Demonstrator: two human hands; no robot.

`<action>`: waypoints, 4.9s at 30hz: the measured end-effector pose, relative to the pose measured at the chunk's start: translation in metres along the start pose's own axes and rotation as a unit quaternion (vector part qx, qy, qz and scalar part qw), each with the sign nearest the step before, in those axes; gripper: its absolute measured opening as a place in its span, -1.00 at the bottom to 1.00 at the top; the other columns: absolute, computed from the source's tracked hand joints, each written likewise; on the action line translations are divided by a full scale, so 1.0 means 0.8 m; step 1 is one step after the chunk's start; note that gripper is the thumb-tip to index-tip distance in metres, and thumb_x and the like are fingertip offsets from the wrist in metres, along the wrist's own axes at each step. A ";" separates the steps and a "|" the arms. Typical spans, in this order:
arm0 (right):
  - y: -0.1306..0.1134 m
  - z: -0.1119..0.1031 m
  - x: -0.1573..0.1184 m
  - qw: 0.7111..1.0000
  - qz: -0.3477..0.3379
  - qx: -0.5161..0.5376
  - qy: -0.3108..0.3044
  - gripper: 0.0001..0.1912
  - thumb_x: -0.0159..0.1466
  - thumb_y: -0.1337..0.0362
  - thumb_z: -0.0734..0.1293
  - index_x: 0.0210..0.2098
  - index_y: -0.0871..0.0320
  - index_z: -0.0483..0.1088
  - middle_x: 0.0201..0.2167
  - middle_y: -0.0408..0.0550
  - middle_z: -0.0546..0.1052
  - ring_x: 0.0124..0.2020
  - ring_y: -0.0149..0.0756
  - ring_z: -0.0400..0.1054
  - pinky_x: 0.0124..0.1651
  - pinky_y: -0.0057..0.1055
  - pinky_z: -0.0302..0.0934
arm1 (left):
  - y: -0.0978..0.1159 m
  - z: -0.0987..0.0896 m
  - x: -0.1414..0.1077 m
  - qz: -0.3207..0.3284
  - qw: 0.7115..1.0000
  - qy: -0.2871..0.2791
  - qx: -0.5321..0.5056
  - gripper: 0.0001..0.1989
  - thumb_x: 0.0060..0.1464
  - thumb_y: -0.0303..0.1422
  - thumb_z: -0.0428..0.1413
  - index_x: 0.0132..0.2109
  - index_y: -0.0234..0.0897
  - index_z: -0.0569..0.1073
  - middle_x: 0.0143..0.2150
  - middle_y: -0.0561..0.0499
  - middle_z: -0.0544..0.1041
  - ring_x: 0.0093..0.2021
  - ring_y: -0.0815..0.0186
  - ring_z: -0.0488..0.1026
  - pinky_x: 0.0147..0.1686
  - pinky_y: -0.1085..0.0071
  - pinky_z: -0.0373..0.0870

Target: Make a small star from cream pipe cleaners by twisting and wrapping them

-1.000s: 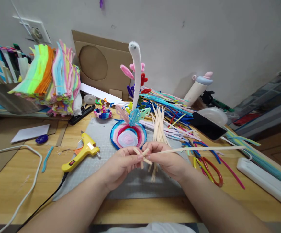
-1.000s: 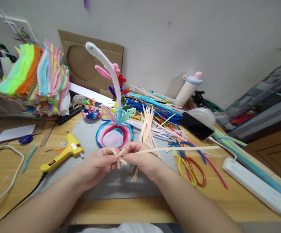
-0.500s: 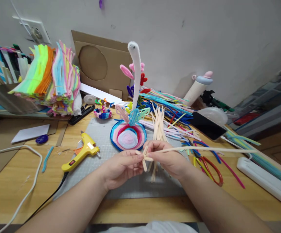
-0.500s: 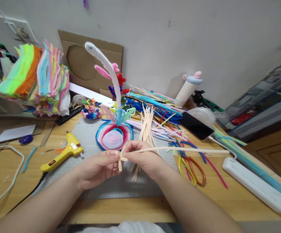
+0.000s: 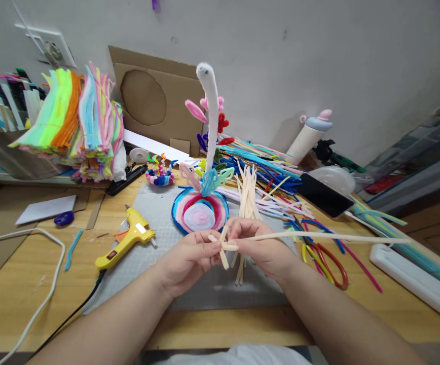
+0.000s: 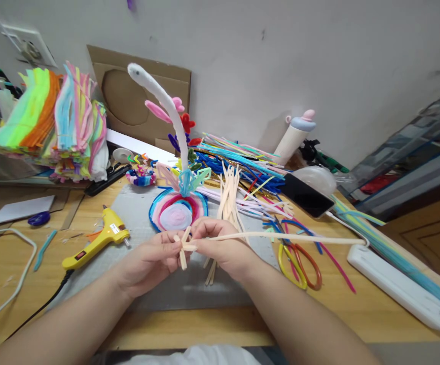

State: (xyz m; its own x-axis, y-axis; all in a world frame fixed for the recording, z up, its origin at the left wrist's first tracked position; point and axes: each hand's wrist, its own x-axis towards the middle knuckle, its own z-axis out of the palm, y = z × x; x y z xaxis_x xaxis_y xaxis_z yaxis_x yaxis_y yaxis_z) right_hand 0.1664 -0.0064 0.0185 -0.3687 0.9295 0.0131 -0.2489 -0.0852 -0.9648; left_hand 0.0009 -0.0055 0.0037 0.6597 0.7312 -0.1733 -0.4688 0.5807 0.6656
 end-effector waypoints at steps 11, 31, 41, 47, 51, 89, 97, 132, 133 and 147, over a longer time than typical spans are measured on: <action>0.017 -0.009 0.007 1.000 -0.002 0.009 -0.019 -0.84 0.02 0.32 0.44 -0.55 0.21 0.37 -0.46 -0.13 0.39 -0.39 -0.38 0.28 -0.29 -0.43 0.16 | 0.006 -0.003 0.001 -0.033 0.999 -0.001 0.029 -0.91 -0.10 -0.46 0.19 -0.39 -0.43 0.47 -0.47 0.01 0.38 -0.46 0.43 0.27 -0.40 0.50 0.19; -0.013 -0.012 -0.019 0.910 -0.163 -0.380 0.046 -0.61 0.22 0.36 0.14 -0.73 0.18 0.20 -0.73 -0.17 0.26 -0.65 -0.42 0.16 -0.52 -0.44 0.04 | 0.014 -0.007 -0.002 -0.002 0.999 0.027 0.044 -0.95 -0.06 -0.48 0.15 -0.45 -0.39 0.45 -0.56 0.04 0.37 -0.52 0.46 0.23 -0.44 0.53 0.14; 0.008 -0.002 -0.013 0.784 -0.379 -0.492 0.019 -0.76 0.19 0.49 0.24 -0.18 0.11 0.36 -0.30 -0.05 0.50 -0.23 -0.30 0.37 -0.02 -0.21 0.16 | 0.010 -0.006 -0.005 -0.026 0.999 0.005 0.041 -0.85 -0.12 -0.42 0.23 -0.34 -0.42 0.48 -0.49 0.04 0.37 -0.48 0.46 0.24 -0.40 0.53 0.16; 0.018 0.008 -0.022 0.837 -0.374 -0.400 0.004 -0.75 0.16 0.54 0.23 -0.22 0.15 0.36 -0.38 0.00 0.47 -0.34 -0.33 0.36 -0.32 -0.42 0.28 | 0.005 -0.004 -0.004 -0.008 1.000 -0.010 0.011 -0.87 -0.10 -0.42 0.23 -0.39 -0.41 0.46 -0.54 0.07 0.37 -0.52 0.50 0.24 -0.44 0.57 0.14; 0.019 0.017 -0.025 0.847 -0.377 -0.375 0.025 -0.77 0.12 0.54 0.28 -0.25 0.16 0.36 -0.37 0.01 0.49 -0.34 -0.32 0.37 -0.30 -0.41 0.28 | 0.001 -0.002 -0.005 0.021 1.000 -0.021 -0.003 -0.91 -0.06 -0.46 0.21 -0.38 -0.40 0.45 -0.52 0.07 0.40 -0.49 0.49 0.28 -0.42 0.57 0.17; 0.022 0.025 -0.008 0.965 -0.080 -0.173 0.183 -0.88 0.01 0.32 0.33 -0.60 0.18 0.28 -0.67 -0.21 0.34 -0.63 -0.48 0.14 -0.61 -0.56 0.05 | 0.012 0.009 -0.001 0.141 0.952 0.099 0.252 -0.86 -0.07 -0.34 0.22 -0.46 -0.34 0.49 -0.51 0.06 0.44 -0.44 0.38 0.34 -0.38 0.48 0.22; 0.026 0.024 -0.008 0.977 -0.069 -0.146 0.140 -0.87 0.08 0.26 0.34 -0.52 0.19 0.35 -0.60 -0.16 0.41 -0.56 -0.43 0.23 -0.50 -0.50 0.12 | 0.011 0.008 -0.001 0.170 0.950 0.123 0.232 -0.88 -0.10 -0.39 0.24 -0.49 -0.33 0.48 -0.52 0.07 0.45 -0.44 0.38 0.35 -0.37 0.48 0.24; -0.028 0.000 -0.030 0.641 -0.258 -0.723 -0.026 -0.81 0.27 0.33 0.22 -0.41 0.15 0.43 -0.52 -0.11 0.43 -0.44 -0.31 0.16 -0.38 -0.33 -0.06 | 0.002 0.001 -0.002 0.228 0.706 0.051 0.668 -0.90 -0.02 -0.54 0.05 -0.39 -0.28 0.43 -0.38 0.00 0.48 -0.33 0.32 0.41 -0.30 0.44 0.28; -0.028 0.001 -0.031 0.628 -0.268 -0.730 -0.025 -0.82 0.27 0.34 0.22 -0.41 0.15 0.43 -0.52 -0.11 0.43 -0.44 -0.30 0.16 -0.38 -0.32 -0.07 | 0.001 0.001 -0.002 0.221 0.715 0.064 0.660 -0.89 -0.05 -0.55 0.05 -0.40 -0.28 0.42 -0.39 0.02 0.48 -0.34 0.32 0.41 -0.31 0.44 0.29; -0.034 -0.009 -0.029 0.692 -0.343 -0.635 -0.002 -0.96 0.20 0.37 0.32 -0.37 0.17 0.43 -0.47 -0.10 0.48 -0.45 -0.35 0.19 -0.37 -0.35 -0.01 | 0.015 0.006 -0.001 0.082 0.892 0.048 0.442 -0.87 -0.02 -0.39 0.11 -0.49 -0.33 0.39 -0.51 0.02 0.48 -0.43 0.34 0.38 -0.33 0.41 0.31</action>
State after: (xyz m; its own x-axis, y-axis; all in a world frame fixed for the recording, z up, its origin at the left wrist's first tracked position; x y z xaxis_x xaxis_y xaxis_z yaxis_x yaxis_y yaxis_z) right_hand 0.1881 -0.0230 0.0425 -0.5571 0.5941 0.5803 0.6213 0.7618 -0.1835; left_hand -0.0025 -0.0011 0.0155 0.5511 0.8327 -0.0541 0.1196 -0.0147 0.9927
